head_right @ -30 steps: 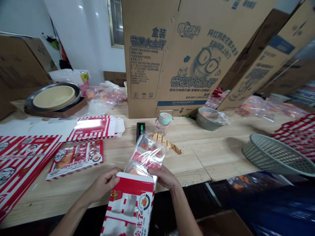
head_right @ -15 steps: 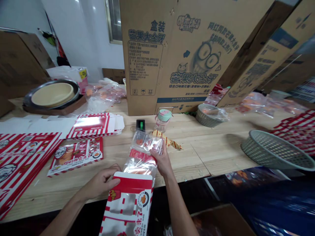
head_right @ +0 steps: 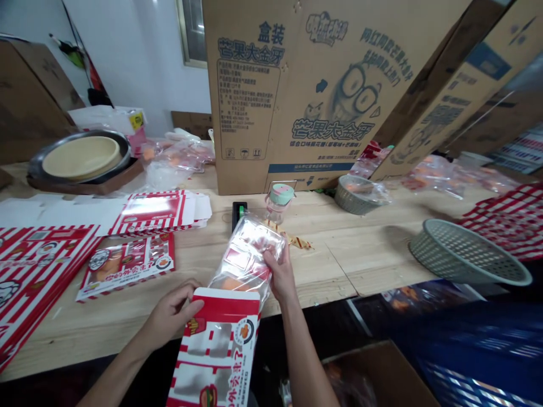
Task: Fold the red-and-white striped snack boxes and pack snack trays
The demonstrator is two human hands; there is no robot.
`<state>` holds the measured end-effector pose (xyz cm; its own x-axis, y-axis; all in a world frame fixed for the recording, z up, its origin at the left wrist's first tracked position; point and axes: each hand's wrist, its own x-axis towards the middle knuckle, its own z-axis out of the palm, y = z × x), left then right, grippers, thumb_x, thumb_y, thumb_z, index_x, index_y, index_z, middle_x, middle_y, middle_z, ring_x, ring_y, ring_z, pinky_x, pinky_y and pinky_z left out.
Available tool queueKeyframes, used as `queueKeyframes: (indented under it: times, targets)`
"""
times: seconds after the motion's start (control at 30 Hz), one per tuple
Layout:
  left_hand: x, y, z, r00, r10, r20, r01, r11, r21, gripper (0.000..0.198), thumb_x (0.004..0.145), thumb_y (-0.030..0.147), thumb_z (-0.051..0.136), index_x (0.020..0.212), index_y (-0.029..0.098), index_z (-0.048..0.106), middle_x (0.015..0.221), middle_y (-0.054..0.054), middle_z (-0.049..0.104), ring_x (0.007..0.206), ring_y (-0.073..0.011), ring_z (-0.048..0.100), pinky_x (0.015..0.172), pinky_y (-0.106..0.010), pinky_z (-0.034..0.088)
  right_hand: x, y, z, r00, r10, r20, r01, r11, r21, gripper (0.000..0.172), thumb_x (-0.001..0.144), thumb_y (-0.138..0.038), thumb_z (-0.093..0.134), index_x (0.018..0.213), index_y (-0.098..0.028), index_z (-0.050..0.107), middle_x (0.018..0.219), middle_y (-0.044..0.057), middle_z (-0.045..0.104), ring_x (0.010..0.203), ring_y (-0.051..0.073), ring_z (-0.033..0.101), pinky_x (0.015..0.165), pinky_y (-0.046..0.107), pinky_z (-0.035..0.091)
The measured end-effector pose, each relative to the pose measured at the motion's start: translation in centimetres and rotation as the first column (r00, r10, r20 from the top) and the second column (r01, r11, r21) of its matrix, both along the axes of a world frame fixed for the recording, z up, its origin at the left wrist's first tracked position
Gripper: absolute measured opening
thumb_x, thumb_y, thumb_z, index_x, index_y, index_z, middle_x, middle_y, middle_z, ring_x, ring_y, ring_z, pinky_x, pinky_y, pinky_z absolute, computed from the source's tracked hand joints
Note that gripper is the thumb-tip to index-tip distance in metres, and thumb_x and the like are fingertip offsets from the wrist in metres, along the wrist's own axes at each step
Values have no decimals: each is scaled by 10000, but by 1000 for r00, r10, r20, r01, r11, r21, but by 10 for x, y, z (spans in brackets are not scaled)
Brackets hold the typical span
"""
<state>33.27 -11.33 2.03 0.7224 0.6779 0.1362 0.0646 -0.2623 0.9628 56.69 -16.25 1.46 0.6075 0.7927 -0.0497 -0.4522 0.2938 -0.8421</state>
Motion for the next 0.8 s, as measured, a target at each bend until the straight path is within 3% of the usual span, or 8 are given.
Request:
queueKeyframes:
  times: [0.1,0.23,0.4,0.47,0.53,0.6,0.67,0.8]
  targets:
    - [-5,6,6,992,-108,-59,105,993,-51,268,832,306,482,610,177,407,753,-4,494,717,-123,491,666,-222,387,4,1,5,989,55,139,-52,998,-23,836,642,-221,750,1337,-339,301,1130,-4,587,962,149,590,796,245,501]
    - [-8,16,31,939,-285,-193,292,956,10,221,810,309,513,640,168,526,737,-1,488,751,-137,483,713,-238,382,6,3,13,973,118,197,-116,993,-22,828,641,-216,751,1334,-338,315,1142,-9,588,965,154,590,818,250,492]
    - [-5,8,45,878,-478,-22,474,875,-100,282,784,413,551,641,171,530,733,-9,510,757,-153,481,719,-257,385,0,11,23,969,224,106,-225,974,1,769,618,-237,757,1292,-330,399,1064,-31,630,899,138,607,750,204,498]
    - [-5,2,40,904,-426,42,426,888,-172,339,771,461,560,615,173,471,730,-9,491,724,-146,475,681,-252,392,-1,14,21,975,211,64,-211,978,-9,755,623,-267,749,1290,-329,400,1042,-28,641,878,149,615,749,229,506]
    - [-6,-2,33,962,-271,30,272,946,-174,339,789,437,551,611,178,421,775,-13,480,729,-136,474,670,-240,394,0,14,14,990,143,7,-143,990,10,740,645,-305,729,1296,-336,379,1059,-22,634,906,171,614,781,284,512]
    - [-8,-4,27,995,-96,-28,95,994,-53,272,817,359,534,637,180,434,860,-24,484,801,-139,482,729,-237,389,1,11,4,996,69,-57,-66,997,44,709,667,-322,712,1289,-345,374,1112,-22,611,972,178,597,826,317,503]
    - [-10,-5,21,999,14,-51,-10,997,81,222,823,303,530,651,183,456,901,-25,480,849,-139,477,776,-234,373,2,8,-4,993,51,-110,-45,998,52,671,694,-320,694,1281,-364,373,1149,-31,593,1011,166,583,847,320,495]
    - [-12,-5,12,1000,25,-19,-24,999,32,247,832,290,512,634,186,409,862,-15,469,799,-127,477,725,-221,383,1,3,-7,987,58,-148,-52,997,49,650,699,-295,696,1265,-376,389,1097,-47,618,979,146,599,848,307,497]
